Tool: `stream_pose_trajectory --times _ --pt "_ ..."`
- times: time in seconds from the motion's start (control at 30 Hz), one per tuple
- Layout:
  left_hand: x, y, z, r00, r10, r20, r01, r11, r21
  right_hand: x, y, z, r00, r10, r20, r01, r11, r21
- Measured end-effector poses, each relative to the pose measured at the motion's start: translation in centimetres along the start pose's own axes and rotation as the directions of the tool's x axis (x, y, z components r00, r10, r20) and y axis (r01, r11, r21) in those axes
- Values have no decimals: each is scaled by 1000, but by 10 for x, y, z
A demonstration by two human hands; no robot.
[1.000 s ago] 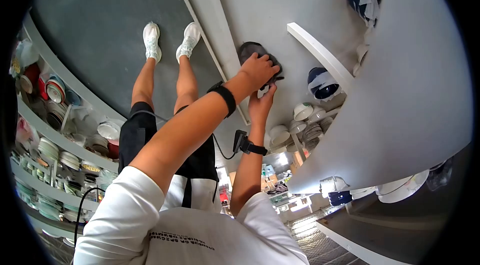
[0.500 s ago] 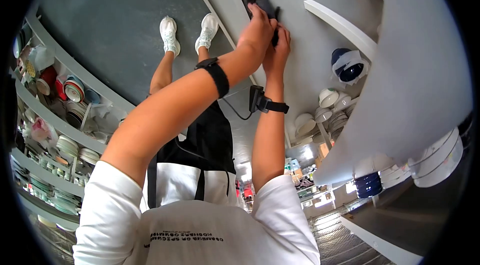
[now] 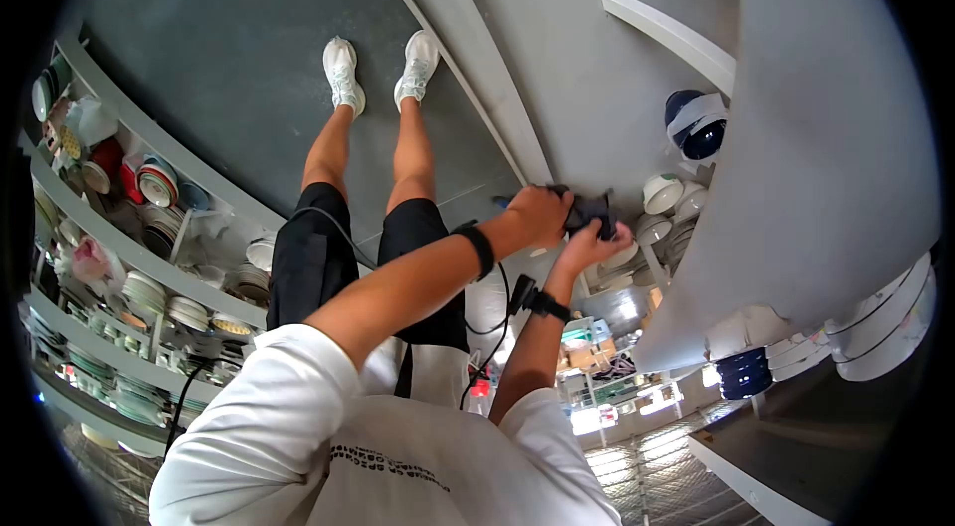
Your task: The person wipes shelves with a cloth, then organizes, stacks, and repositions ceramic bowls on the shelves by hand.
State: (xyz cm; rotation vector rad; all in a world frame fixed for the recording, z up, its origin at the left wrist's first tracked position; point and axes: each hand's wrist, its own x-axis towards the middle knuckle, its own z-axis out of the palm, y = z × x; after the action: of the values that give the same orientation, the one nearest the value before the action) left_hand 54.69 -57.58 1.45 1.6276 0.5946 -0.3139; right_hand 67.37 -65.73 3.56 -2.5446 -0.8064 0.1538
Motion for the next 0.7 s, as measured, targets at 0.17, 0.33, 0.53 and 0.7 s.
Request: stream_pose_trajectory --times 0.17,0.33,0.53,0.7 --pt "-48 -38 -75 885 -251 -392 155 953 -260 32 -21 118 943 -276 186 229 943 240" --pt "-96 -99 -139 596 -437 -674 204 894 -399 14 -160 164 889 -331 315 333 942 49" --pt "-133 -188 -150 363 -724 -587 266 684 -679 -36 -261 193 646 -606 464 611 775 162" --pt "-140 -202 -143 624 -636 -454 -73 531 -844 10 -252 189 580 -536 613 363 844 395"
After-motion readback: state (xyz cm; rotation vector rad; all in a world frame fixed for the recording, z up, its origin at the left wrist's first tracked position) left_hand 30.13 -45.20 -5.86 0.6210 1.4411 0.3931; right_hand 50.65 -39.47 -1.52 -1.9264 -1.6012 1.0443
